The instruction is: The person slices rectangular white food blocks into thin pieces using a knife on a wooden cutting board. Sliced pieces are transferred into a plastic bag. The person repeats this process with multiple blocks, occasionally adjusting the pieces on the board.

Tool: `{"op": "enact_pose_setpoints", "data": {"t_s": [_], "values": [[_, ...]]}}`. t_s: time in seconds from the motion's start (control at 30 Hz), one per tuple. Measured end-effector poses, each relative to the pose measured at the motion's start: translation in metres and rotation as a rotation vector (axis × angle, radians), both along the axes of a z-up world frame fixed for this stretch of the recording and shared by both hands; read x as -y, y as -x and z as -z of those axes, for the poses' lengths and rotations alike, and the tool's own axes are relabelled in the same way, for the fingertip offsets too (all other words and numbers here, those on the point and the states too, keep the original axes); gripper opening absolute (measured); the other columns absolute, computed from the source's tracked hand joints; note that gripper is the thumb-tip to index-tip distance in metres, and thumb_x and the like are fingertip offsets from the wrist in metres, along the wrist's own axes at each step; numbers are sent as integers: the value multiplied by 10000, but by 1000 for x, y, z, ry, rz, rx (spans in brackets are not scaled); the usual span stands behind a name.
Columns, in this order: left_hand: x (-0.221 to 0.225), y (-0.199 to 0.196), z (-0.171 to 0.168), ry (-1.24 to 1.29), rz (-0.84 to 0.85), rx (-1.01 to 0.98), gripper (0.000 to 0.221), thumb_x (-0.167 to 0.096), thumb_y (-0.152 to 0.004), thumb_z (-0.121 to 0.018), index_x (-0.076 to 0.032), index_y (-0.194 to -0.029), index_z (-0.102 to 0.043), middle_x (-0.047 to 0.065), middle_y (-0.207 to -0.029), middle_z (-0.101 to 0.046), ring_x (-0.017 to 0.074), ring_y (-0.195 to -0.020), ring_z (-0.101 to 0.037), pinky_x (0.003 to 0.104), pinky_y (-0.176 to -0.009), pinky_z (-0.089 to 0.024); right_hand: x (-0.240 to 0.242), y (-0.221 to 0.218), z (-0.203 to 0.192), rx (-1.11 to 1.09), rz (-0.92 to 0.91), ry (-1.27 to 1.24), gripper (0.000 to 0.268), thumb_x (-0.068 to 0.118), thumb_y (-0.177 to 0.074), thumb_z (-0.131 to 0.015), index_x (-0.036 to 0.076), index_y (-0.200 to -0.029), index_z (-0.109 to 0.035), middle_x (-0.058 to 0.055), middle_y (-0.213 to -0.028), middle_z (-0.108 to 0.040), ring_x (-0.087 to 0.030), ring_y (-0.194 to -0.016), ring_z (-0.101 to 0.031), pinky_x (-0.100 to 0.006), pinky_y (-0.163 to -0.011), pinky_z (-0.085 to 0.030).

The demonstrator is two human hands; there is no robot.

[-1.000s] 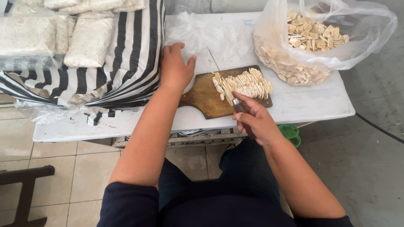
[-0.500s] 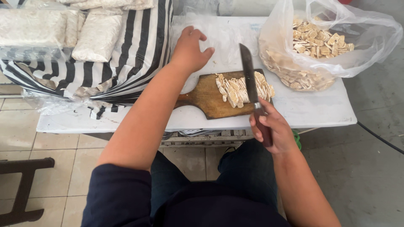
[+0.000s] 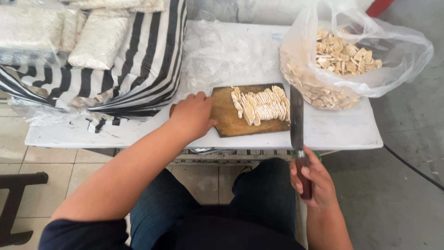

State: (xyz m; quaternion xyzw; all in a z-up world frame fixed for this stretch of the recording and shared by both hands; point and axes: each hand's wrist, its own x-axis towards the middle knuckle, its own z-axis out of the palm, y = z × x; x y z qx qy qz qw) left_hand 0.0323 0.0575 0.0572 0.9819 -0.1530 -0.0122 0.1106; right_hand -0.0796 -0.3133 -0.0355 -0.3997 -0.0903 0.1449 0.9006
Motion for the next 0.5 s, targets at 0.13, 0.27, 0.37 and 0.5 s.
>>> {"op": "enact_pose_setpoints", "data": {"t_s": [0.13, 0.27, 0.37, 0.5], "values": [[-30, 1, 12, -125, 26, 85, 468, -115, -720, -716, -31, -1173, -635, 133, -1197, -611, 323, -1171, -558, 455, -945, -484, 1, 8, 7, 7, 11, -3, 637, 75, -954, -604, 93, -1565, -425, -206, -970, -574, -176, -617, -549, -259, -503, -462], [-35, -3, 19, -171, 28, 48, 366, -135, -782, -678, -58, -1138, -640, 122, -1221, -611, 316, -1203, -552, 462, -991, -449, -6, 12, 8, -20, 17, 25, 646, 77, -936, -603, 92, -1558, -432, -196, -960, -573, -162, -605, -544, -255, -492, -461], [-32, -5, 13, -177, 30, 16, 403, -212, -764, -699, -37, -1119, -624, 138, -1191, -615, 321, -1175, -557, 464, -983, -424, -7, 16, 2, -24, 27, 40, 647, 78, -929, -603, 98, -1553, -431, -192, -949, -573, -164, -596, -544, -259, -489, -463], [-28, 3, 0, -157, 17, -22, 396, -261, -823, -682, -23, -1126, -591, 137, -1032, -691, 311, -1039, -643, 469, -991, -412, -3, 24, -7, -18, 60, 55, 648, 70, -924, -604, 105, -1550, -442, -184, -947, -575, -160, -597, -540, -257, -499, -465]]}}
